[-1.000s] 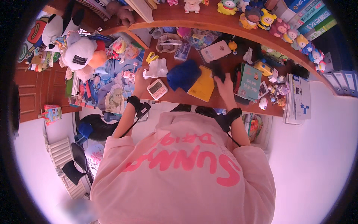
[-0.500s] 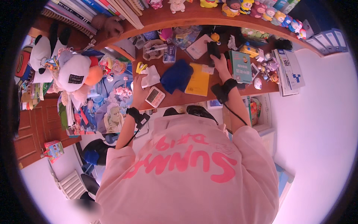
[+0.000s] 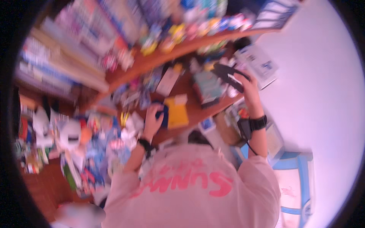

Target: The person picks up and repositions small items on a shelf, handles a small pink box, a yellow object, and a blue cloth, and finally picks up a yellow notebook.

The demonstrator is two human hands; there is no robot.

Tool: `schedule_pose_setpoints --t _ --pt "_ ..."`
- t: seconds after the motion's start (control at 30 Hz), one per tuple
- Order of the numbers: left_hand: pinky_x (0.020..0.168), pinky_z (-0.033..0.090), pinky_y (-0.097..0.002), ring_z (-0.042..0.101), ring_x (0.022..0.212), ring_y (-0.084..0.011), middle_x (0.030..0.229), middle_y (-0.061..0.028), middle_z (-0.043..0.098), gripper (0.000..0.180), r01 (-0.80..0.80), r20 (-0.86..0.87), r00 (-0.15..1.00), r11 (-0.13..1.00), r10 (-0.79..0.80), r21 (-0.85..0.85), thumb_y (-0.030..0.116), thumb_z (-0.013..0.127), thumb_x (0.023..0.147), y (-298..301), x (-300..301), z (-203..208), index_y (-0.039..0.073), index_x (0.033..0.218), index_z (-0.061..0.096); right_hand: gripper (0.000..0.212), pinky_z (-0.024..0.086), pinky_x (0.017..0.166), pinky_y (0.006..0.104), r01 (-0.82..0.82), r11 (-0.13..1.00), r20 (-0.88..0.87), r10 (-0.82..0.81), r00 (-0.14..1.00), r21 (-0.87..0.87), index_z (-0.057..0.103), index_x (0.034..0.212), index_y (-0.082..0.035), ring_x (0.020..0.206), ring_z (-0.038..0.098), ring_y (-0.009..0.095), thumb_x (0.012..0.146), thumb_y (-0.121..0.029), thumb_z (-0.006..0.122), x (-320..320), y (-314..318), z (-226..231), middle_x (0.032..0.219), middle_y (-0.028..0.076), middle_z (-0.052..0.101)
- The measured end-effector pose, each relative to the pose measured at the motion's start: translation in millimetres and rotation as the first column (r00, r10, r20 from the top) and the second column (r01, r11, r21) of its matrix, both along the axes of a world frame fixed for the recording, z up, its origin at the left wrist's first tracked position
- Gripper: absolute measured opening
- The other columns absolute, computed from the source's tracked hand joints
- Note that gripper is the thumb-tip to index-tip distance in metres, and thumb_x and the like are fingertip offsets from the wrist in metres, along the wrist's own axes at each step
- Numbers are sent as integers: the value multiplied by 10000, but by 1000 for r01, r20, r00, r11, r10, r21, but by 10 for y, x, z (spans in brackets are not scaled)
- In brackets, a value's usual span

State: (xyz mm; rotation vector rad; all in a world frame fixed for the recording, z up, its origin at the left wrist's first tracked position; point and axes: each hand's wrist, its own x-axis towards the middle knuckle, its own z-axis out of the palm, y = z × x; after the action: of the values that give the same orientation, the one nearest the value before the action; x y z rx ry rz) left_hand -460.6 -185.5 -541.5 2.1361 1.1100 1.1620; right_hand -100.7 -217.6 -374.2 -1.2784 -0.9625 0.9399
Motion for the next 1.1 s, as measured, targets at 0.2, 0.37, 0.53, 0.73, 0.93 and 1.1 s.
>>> schedule_pose_setpoints --t 0.2,0.37,0.53,0.73,0.93,1.1 --pt "837 381 -410 485 926 -353 946 -148 534 268 35 -102 994 994 -45 -99 33 596 667 -72 326 -313 54 931 556 272 446 741 255 309 868 111 -377 920 388 608 981 11 781 577 130 800 -193 610 1151 90 1170 870 67 629" --pt "839 375 -403 494 924 -331 928 -127 548 272 -52 -132 991 991 35 -125 28 609 647 -153 726 -211 48 913 561 284 435 731 238 411 587 116 -659 743 697 608 961 12 781 558 110 780 -200 657 2120 446 2196 844 54 624" --pt "839 379 -399 505 924 -317 918 -122 560 279 -160 -111 982 986 154 -51 12 611 635 -198 1160 -246 55 906 563 343 446 688 256 331 415 112 -749 653 847 580 903 14 746 552 119 735 -252 718 3013 1181 3100 789 59 610" --pt "849 383 -398 512 919 -316 915 -132 561 229 -319 -64 947 944 314 -86 -5 603 660 -388 1718 -263 52 878 567 415 463 643 277 354 499 182 -744 643 791 538 848 34 701 569 139 720 -309 732 3846 2154 3382 753 106 600" --pt "844 398 -380 524 922 -308 919 -129 569 230 -383 -48 924 908 381 -168 -6 596 672 -577 2132 -256 38 897 573 497 465 740 370 345 578 310 -748 587 740 516 922 93 811 591 301 771 -362 650 4537 2877 3485 848 209 601" --pt "856 402 -399 527 939 -325 935 -147 581 211 -572 -50 817 795 575 -201 11 580 706 -1074 2007 -318 29 916 581 454 432 800 441 229 517 450 -846 287 825 589 910 79 891 564 380 770 -352 619 3710 3045 3151 931 257 592"
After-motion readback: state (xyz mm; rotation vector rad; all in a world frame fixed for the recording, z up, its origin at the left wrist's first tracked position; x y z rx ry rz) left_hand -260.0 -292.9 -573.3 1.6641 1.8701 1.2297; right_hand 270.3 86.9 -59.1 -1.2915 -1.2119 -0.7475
